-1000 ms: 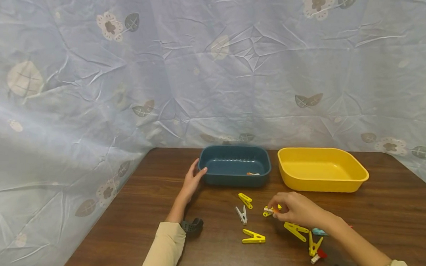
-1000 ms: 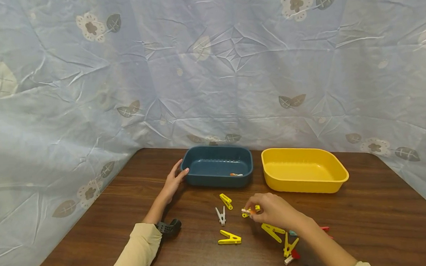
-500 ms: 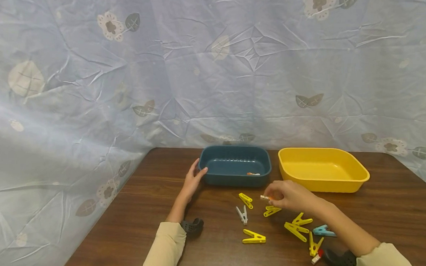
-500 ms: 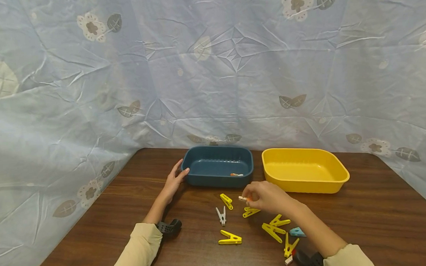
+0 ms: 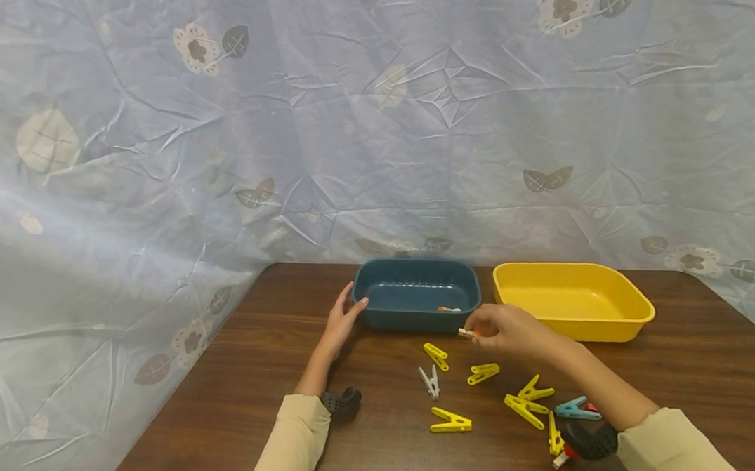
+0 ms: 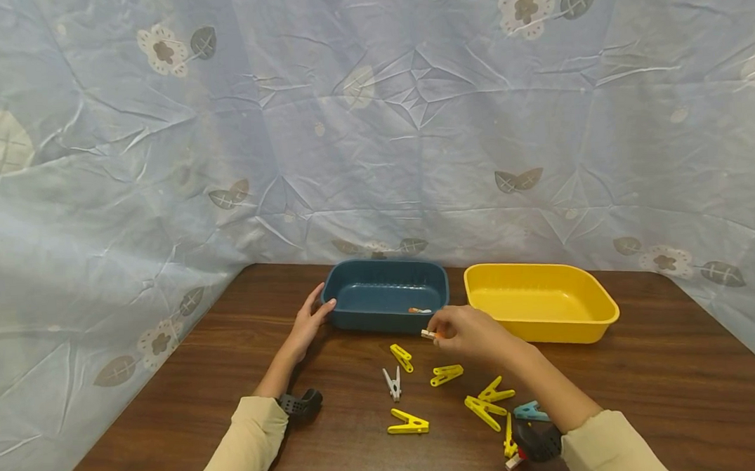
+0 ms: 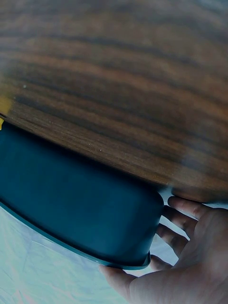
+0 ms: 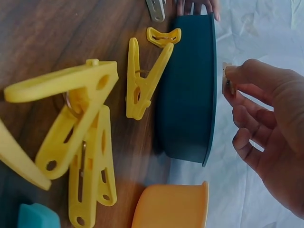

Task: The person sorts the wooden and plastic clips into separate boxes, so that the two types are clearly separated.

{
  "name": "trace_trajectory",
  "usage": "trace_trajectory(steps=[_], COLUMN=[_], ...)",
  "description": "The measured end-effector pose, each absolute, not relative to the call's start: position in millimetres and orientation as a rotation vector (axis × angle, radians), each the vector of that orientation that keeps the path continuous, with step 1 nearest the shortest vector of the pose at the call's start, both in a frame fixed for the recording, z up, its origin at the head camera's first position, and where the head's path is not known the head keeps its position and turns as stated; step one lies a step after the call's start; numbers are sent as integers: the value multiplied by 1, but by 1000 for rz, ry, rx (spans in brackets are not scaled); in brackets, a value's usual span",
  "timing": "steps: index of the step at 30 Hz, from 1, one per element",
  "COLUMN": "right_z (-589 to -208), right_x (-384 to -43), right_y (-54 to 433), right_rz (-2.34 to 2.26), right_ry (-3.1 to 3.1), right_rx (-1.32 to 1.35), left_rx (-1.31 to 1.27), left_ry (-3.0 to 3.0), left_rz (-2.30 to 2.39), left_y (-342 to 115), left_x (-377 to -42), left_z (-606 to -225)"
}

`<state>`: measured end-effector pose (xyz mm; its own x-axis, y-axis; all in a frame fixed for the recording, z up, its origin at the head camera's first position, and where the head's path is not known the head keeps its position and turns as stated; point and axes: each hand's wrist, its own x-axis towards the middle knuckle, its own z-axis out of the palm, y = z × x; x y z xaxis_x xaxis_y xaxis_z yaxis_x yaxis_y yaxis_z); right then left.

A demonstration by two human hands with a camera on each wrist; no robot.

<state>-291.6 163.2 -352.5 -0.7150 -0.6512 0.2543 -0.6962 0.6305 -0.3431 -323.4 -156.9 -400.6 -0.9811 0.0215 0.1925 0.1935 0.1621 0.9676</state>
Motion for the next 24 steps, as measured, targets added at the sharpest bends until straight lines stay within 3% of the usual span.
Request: trace_trajectory(steps=[24], right_z=[-347], right_x=[-325], right_y=[160], right_rz=[612], right_ry=[-2651], right_rx=[1113], left_rx=[-207], left_ry=[-2286], left_rz=[-1954], left_y=[-161], left_x=[-333], left_z=[-409])
